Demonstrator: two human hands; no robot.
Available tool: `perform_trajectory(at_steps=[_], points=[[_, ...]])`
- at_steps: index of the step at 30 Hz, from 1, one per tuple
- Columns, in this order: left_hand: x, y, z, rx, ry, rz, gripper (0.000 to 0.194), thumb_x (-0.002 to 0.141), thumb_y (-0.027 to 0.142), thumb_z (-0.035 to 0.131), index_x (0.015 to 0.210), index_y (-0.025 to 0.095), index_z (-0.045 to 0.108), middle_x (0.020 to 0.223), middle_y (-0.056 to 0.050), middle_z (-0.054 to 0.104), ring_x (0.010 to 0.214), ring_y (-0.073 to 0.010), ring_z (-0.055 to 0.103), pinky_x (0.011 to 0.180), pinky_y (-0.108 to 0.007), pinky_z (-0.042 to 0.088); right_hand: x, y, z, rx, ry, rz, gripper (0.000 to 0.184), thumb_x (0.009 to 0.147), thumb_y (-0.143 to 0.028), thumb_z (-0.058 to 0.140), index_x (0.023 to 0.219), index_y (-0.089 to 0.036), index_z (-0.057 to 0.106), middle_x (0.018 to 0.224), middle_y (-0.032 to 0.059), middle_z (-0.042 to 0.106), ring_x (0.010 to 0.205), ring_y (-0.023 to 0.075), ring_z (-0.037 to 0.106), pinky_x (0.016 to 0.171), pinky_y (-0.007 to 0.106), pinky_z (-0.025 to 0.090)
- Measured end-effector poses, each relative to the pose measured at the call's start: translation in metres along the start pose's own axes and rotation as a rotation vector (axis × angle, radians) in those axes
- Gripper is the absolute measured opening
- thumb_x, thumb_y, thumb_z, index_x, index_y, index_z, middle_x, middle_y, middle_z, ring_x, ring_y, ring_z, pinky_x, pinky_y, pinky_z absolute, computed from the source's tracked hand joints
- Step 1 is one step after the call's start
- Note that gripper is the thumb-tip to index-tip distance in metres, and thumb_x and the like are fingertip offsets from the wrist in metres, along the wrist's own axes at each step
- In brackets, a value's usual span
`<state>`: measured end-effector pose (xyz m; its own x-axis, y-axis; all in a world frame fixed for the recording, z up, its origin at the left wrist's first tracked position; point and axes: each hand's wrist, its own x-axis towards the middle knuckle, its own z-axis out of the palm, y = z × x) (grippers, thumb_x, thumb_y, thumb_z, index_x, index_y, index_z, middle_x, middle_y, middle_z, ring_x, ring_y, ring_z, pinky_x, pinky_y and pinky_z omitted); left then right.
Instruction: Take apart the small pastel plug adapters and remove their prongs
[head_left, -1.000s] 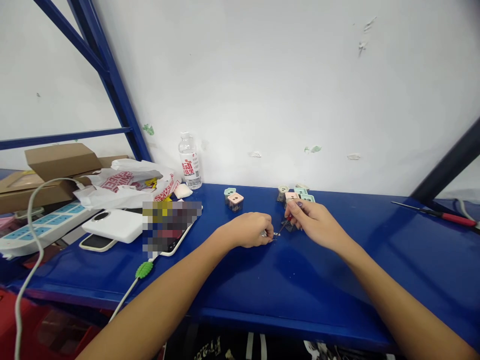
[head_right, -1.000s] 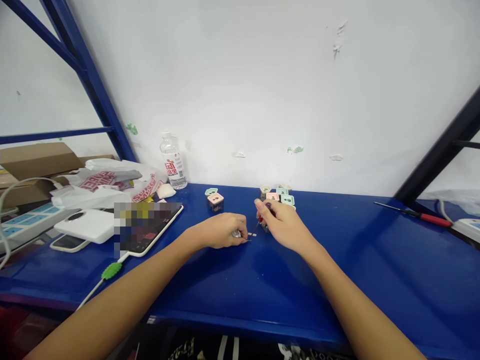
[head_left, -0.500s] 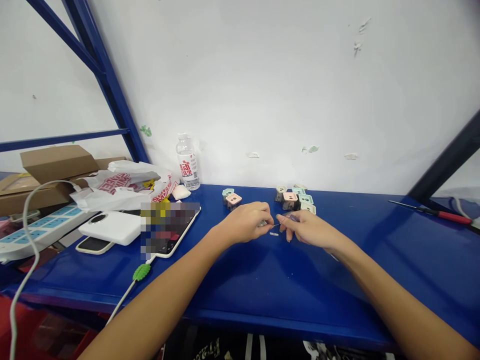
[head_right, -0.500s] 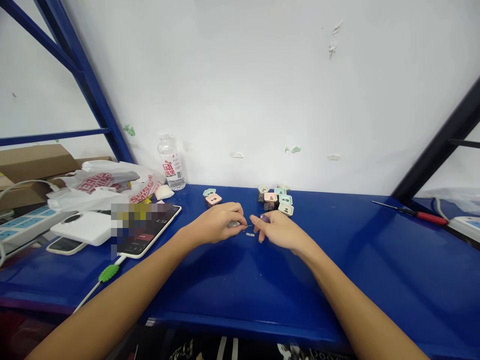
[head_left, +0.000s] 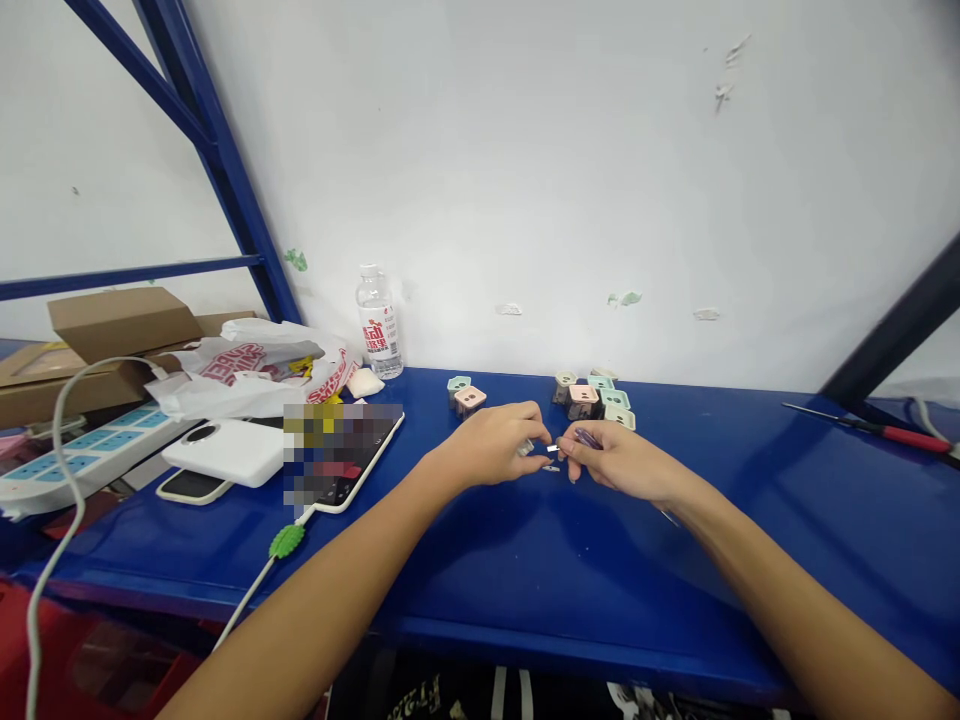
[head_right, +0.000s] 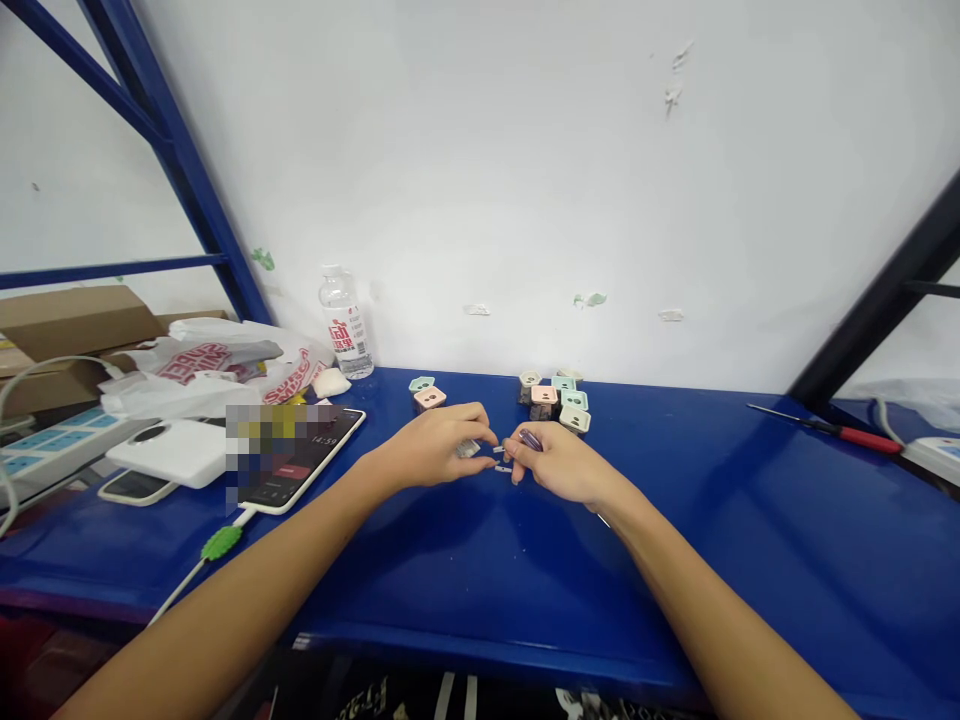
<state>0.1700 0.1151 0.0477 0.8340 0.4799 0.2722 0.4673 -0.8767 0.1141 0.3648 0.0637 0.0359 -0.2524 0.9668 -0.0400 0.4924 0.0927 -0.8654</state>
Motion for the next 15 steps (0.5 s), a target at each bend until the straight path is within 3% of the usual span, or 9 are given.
perform_trajectory(at_steps=[10, 13, 15], points=[[0.0003, -0.0015, 0.0025, -0.113, 0.002, 0.005, 0.017, 0.085, 0.026, 0.058, 0.099, 0.019, 0.065, 0.096, -0.003, 0.056, 0.089, -0.0156, 0.057, 0.079, -0.027, 0.044, 0.0001, -0.0002, -0.0027, -0.093, 0.028, 0.007, 0.031, 0.087, -0.047, 0.053, 0.079, -0.018, 0.060, 0.068, 0.0002, 0.064, 0.047, 0.0084, 0.041, 0.046, 0.022, 0.029], [-0.0020, -0.0024, 0.0014, -0.270, 0.031, -0.001, 0.045, 0.076, 0.030, 0.069, 0.118, 0.021, 0.054, 0.108, -0.005, 0.049, 0.097, -0.0164, 0.053, 0.085, -0.029, 0.046, -0.0011, -0.0027, -0.0054, -0.092, 0.067, 0.016, 0.032, 0.086, -0.047, 0.055, 0.073, -0.018, 0.057, 0.066, -0.0002, 0.062, 0.047, 0.0077, 0.038, 0.046, 0.022, 0.028], [-0.0034, -0.0040, 0.0018, -0.336, 0.028, -0.012, 0.060, 0.075, 0.023, 0.068, 0.129, 0.022, 0.044, 0.117, -0.006, 0.044, 0.102, -0.0169, 0.052, 0.089, -0.030, 0.046, -0.0020, -0.0051, -0.0072, -0.089, 0.093, 0.010, 0.033, 0.086, -0.048, 0.055, 0.072, -0.018, 0.057, 0.066, -0.0005, 0.061, 0.047, 0.0074, 0.037, 0.046, 0.022, 0.028]])
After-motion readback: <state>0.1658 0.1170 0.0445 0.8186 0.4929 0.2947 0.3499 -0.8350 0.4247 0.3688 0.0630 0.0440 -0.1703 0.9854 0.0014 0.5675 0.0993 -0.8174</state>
